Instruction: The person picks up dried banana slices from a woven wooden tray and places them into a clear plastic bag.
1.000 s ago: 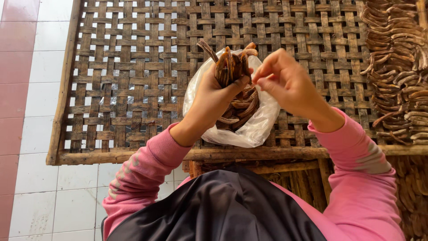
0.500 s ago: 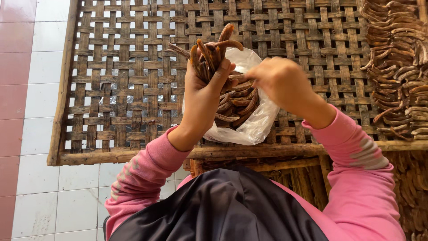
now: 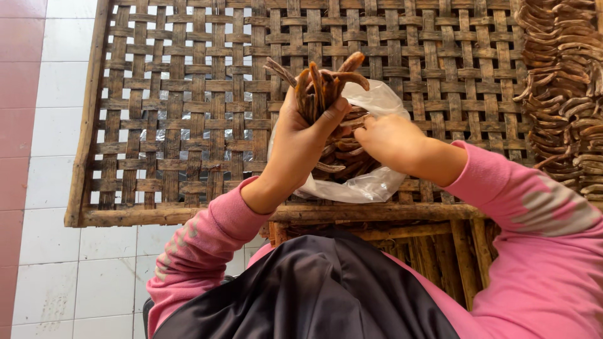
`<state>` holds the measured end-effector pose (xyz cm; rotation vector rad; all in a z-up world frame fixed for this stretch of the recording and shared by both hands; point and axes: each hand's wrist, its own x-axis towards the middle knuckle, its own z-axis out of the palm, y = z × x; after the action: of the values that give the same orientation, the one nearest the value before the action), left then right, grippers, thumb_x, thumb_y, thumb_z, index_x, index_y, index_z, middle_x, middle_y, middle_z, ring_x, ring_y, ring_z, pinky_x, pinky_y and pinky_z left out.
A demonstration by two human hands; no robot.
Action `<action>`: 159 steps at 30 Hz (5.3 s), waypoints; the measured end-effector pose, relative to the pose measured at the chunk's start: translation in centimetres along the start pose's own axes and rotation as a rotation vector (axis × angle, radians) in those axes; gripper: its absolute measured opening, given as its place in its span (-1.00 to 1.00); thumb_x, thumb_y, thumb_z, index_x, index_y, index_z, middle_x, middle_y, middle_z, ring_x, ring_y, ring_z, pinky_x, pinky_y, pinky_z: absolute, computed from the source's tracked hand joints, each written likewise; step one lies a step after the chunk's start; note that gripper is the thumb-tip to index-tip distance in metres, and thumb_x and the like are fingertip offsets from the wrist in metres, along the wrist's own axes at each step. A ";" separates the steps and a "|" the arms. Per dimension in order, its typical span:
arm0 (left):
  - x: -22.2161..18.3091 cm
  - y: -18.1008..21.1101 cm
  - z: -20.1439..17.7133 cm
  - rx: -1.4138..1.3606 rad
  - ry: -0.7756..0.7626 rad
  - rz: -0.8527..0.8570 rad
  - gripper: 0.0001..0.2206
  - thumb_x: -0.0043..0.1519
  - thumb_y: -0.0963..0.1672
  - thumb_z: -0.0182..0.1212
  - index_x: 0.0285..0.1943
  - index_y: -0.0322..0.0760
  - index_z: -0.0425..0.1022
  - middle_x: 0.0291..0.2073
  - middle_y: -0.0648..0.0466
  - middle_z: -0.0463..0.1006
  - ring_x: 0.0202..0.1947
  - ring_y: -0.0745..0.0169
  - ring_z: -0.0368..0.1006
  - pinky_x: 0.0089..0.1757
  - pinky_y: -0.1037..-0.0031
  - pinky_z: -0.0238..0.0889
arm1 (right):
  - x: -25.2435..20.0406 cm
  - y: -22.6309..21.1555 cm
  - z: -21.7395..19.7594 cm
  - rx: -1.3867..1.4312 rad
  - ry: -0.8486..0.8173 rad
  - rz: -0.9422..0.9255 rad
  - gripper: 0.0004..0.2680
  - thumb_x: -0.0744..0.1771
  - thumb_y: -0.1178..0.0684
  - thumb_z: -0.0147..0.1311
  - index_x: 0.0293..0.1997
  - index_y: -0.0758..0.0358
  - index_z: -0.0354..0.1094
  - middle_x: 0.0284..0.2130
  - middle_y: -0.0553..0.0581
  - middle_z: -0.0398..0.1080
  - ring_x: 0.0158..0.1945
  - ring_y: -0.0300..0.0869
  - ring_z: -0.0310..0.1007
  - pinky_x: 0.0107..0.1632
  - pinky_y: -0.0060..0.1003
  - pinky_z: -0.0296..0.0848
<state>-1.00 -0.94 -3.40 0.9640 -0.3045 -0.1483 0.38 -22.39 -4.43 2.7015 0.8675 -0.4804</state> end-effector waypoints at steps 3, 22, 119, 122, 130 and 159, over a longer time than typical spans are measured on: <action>-0.2 0.1 -0.1 0.071 -0.007 -0.011 -0.63 0.37 -0.20 0.25 0.32 -0.33 0.26 -0.07 0.10 0.54 -0.05 0.41 0.53 -0.04 0.50 0.52 | -0.1 0.2 -0.4 -0.018 -0.088 0.012 -0.83 0.25 0.21 0.15 -0.11 0.29 0.43 -0.09 0.30 0.41 -0.06 0.11 0.53 -0.04 -0.10 0.54; 1.6 -2.0 1.8 0.025 -0.169 -0.084 -0.68 0.38 -0.23 0.26 0.28 -0.43 0.33 -0.05 0.08 0.55 -0.09 0.42 0.50 -0.07 0.51 0.50 | -5.7 1.5 -3.4 1.531 0.742 -0.193 -0.85 0.43 0.27 0.17 0.12 0.39 0.35 -0.12 0.07 0.41 -0.09 -0.34 0.39 -0.02 -0.45 0.42; 0.2 -0.1 1.5 0.142 -0.047 -0.040 -0.63 0.36 -0.22 0.16 0.34 -0.29 0.22 0.05 0.09 0.51 -0.08 0.32 0.61 -0.23 0.53 0.57 | -6.3 0.9 -6.3 1.225 0.587 -0.034 -0.90 0.40 0.30 0.09 -0.02 0.29 0.42 -0.32 0.12 0.41 -0.28 -0.34 0.31 -0.23 -0.48 0.32; 0.2 0.9 0.4 0.222 -0.028 -0.005 -0.65 0.39 -0.22 0.15 0.34 -0.30 0.23 0.03 0.03 0.55 -0.06 0.28 0.63 -0.27 0.54 0.53 | -6.4 1.9 -6.8 0.966 0.717 -0.109 -0.78 0.39 0.38 -0.03 0.10 0.28 0.40 -0.07 0.10 0.49 0.04 -0.26 0.50 0.07 -0.42 0.50; 0.6 1.0 0.2 0.081 -0.050 0.038 -0.68 0.44 -0.24 0.17 0.35 -0.32 0.26 0.04 0.04 0.46 -0.02 0.30 0.57 -0.06 0.49 0.57 | -1.1 -2.7 -4.2 0.204 0.169 -0.392 -0.97 0.23 0.22 0.07 -0.44 0.30 0.39 -0.25 0.17 0.43 -0.05 0.04 0.43 -0.01 -0.11 0.44; 9.0 -5.1 0.2 1.446 -0.503 -0.249 -0.77 0.14 -0.13 0.32 -0.10 -0.38 0.52 -0.27 -0.25 0.61 -0.19 -0.25 0.56 -0.18 0.14 0.41 | -8.7 0.4 0.7 0.083 0.700 -0.062 -0.86 0.30 0.17 0.09 -0.16 0.01 0.53 0.16 0.12 0.35 0.35 0.05 0.24 0.40 0.08 0.13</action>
<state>7.50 -6.30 -5.78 2.4094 -0.7952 -0.4249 -6.25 -27.36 -1.60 2.9501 1.1053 0.4697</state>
